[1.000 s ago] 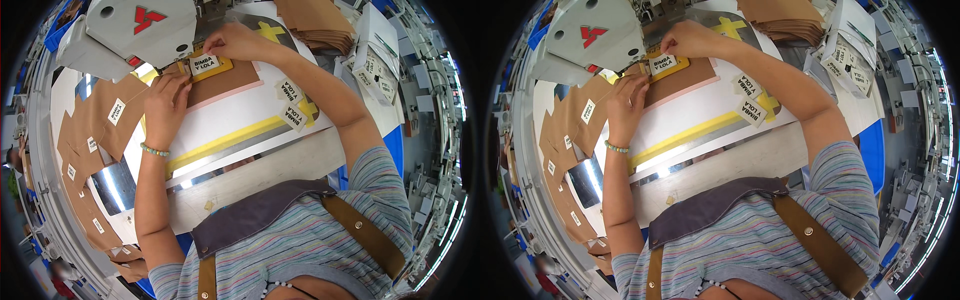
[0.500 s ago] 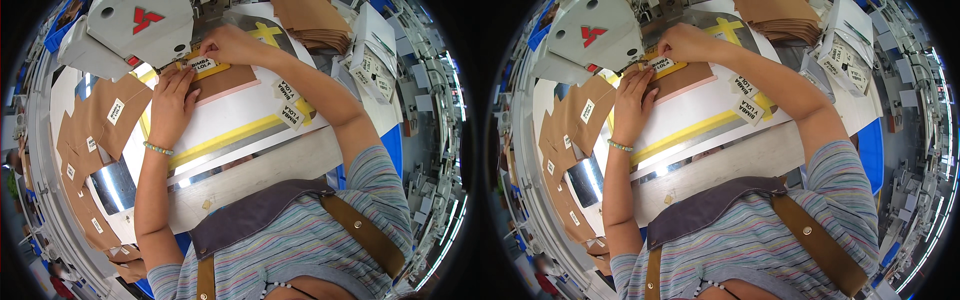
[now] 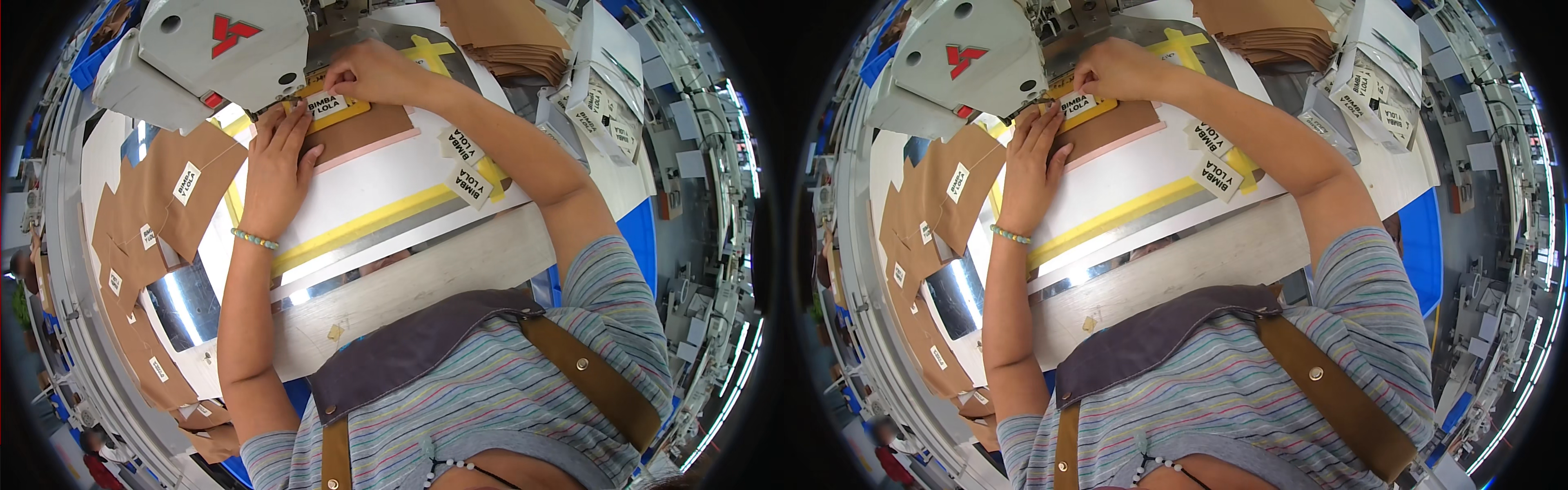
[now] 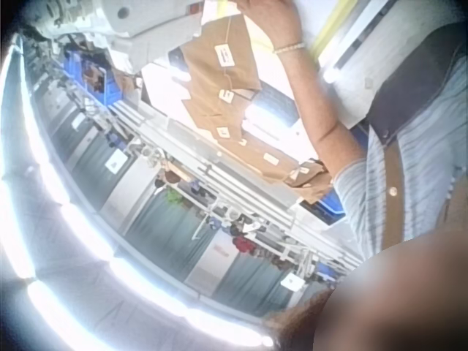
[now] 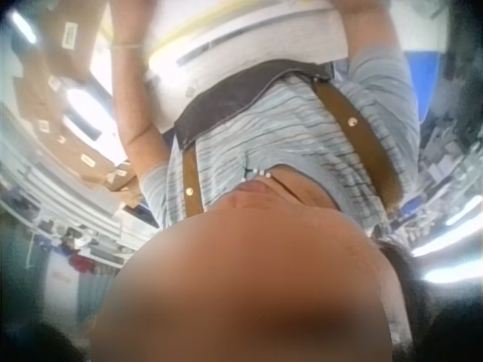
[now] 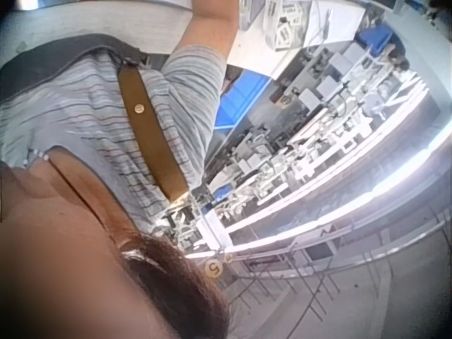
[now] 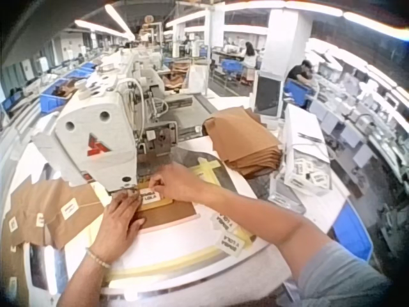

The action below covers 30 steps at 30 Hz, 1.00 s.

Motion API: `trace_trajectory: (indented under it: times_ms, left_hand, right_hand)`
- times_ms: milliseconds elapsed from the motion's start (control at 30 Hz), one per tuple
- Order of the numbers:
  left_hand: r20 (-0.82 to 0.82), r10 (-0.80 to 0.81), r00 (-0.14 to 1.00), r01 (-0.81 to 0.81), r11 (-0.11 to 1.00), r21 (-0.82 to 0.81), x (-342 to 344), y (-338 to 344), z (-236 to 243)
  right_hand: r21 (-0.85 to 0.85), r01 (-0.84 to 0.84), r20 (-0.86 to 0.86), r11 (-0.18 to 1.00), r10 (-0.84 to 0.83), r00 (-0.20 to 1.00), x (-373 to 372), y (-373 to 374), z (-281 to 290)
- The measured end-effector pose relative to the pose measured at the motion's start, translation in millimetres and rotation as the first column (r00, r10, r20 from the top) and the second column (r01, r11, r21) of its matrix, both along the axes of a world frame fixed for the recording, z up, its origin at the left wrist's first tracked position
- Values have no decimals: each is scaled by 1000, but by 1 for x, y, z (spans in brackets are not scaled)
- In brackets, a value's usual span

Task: Sewing brand labels onto square pieces of material using an industrial sewing machine.

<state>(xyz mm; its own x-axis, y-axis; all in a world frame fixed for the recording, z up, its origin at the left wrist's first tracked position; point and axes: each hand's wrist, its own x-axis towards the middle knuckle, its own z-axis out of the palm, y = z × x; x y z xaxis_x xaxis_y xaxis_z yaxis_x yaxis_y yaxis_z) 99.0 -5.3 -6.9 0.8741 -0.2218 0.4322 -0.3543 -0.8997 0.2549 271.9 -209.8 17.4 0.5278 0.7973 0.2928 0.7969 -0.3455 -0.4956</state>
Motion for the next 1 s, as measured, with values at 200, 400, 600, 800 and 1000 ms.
trace_trajectory:
  times_ms: [200,400,600,800,1000]
  left_hand:
    - [-25,-29,999,29,999,-22,3,5,-3]
    - [-36,-16,999,15,1000,-27,2,0,1]
    - [-32,9,999,-9,1000,-5,0,-1,2]
    - [34,27,999,-29,998,63,-2,-1,-3]
    - [52,65,997,-66,998,18,-3,-2,0]
  right_hand:
    - [-82,-20,181,996,35,983,-3,-21,7]
    - [-111,-127,360,986,159,919,-9,-36,-3]
    - [-229,-152,382,961,232,894,-13,-35,6]
    - [-259,-133,346,957,220,912,-15,-30,10]
    - [-104,-76,317,992,105,943,-12,-36,18]
